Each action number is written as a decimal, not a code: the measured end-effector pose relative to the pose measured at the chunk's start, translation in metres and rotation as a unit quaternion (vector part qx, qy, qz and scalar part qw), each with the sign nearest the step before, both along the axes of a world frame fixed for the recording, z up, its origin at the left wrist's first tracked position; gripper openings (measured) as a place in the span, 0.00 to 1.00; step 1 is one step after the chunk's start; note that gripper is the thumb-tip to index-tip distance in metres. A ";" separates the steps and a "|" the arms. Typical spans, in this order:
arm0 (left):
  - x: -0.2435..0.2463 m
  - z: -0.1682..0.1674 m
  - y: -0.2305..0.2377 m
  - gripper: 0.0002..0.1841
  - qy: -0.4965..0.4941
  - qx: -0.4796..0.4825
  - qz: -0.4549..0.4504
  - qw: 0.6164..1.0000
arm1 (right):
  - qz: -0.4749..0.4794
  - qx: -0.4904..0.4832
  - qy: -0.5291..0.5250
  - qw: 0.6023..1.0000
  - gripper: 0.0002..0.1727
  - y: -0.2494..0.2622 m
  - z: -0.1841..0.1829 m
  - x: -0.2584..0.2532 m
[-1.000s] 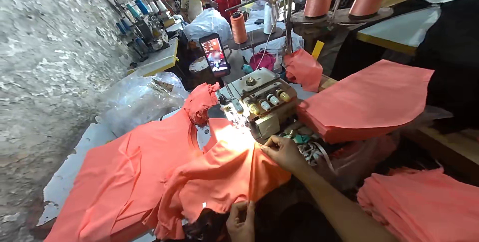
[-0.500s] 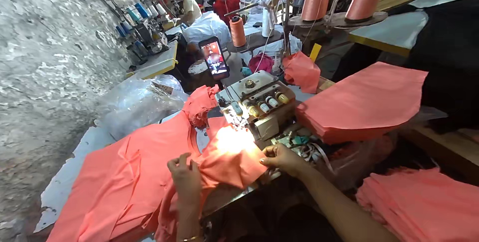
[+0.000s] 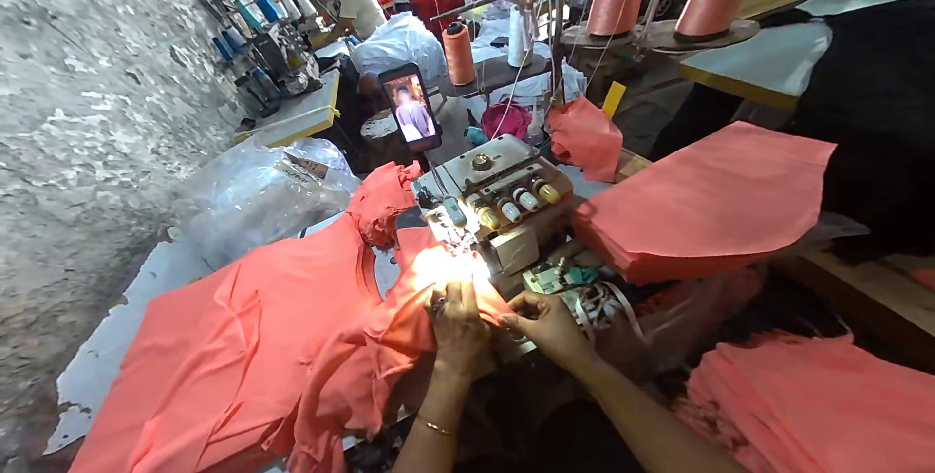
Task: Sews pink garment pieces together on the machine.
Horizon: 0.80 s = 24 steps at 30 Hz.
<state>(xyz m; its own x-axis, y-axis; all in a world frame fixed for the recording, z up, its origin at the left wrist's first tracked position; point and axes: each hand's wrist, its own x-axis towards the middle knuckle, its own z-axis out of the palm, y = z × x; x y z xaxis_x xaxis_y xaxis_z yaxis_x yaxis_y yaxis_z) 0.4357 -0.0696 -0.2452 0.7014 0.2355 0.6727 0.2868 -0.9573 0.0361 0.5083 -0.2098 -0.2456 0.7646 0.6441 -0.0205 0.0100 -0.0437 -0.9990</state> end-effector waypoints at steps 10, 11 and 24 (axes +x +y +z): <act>-0.030 0.039 0.010 0.24 0.141 -0.054 -0.100 0.983 | -0.045 0.020 -0.079 0.996 0.09 0.011 0.003 -0.005; -0.033 0.041 0.017 0.19 0.137 -0.054 -0.117 0.982 | -0.046 0.025 -0.073 0.996 0.10 0.017 0.008 -0.002; 0.017 0.066 0.093 0.21 0.225 -0.242 -0.034 0.943 | -0.104 0.084 0.105 0.985 0.12 0.061 0.025 0.008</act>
